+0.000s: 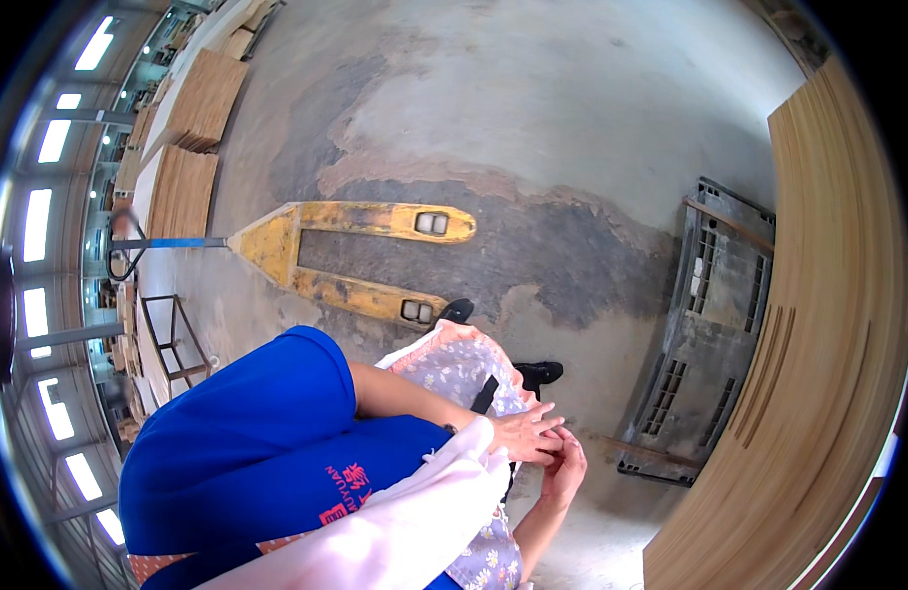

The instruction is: The person lifts a rectangular wooden frame and places it into a larger curved wooden cabinet structure. They adjust the frame's position within the cabinet and then remove it, repeating the process of lifting and placing the frame multiple times.

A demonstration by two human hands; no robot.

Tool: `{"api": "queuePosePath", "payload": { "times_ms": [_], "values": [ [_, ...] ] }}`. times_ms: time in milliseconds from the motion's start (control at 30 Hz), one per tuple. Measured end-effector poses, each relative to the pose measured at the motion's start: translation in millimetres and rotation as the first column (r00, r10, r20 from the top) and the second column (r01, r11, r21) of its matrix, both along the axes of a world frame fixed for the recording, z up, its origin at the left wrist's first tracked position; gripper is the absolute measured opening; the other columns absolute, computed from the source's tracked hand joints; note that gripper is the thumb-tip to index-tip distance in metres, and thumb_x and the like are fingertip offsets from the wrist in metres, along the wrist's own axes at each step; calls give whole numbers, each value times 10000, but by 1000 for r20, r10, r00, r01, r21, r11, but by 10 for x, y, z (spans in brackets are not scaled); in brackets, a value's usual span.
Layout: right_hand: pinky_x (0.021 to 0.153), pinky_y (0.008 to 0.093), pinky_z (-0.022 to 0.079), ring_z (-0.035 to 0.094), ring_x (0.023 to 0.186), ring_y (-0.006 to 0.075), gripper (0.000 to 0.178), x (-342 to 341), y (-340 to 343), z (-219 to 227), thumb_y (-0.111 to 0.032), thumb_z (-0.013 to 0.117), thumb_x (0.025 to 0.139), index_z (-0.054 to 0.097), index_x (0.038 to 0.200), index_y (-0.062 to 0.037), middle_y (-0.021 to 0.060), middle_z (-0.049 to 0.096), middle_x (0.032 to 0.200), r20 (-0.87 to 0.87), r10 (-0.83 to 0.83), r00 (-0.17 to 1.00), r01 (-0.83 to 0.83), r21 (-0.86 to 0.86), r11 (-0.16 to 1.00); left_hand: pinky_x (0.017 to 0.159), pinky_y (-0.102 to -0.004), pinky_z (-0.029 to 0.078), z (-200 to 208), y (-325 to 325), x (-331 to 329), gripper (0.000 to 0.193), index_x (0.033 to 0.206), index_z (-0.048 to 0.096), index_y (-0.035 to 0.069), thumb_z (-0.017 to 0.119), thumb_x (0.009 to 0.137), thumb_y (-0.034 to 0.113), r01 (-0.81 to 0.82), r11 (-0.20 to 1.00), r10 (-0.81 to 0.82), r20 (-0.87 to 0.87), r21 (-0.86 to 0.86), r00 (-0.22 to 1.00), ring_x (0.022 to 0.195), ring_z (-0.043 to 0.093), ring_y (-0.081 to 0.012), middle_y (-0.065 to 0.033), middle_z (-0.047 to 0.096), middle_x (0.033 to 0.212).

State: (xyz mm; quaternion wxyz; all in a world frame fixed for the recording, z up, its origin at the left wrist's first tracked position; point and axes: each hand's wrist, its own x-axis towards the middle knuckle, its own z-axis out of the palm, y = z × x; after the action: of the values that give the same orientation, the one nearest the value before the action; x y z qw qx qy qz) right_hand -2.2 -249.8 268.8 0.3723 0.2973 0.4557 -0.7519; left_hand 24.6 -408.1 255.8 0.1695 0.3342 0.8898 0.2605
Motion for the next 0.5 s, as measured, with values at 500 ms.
{"api": "queuePosePath", "payload": {
  "times_ms": [500],
  "values": [
    [691, 315, 548, 651, 828, 243, 349, -1244, 1056, -819, -201, 433, 922, 539, 1113, 71, 198, 650, 969, -16, -43, 999, 44, 38, 998, 1070, -614, 186, -759, 1004, -1332, 325, 1138, 558, 271, 530, 815, 279, -2, 999, 4, -66, 33, 998, 1246, 419, -361, -4, 539, 1234]
  ]
}}
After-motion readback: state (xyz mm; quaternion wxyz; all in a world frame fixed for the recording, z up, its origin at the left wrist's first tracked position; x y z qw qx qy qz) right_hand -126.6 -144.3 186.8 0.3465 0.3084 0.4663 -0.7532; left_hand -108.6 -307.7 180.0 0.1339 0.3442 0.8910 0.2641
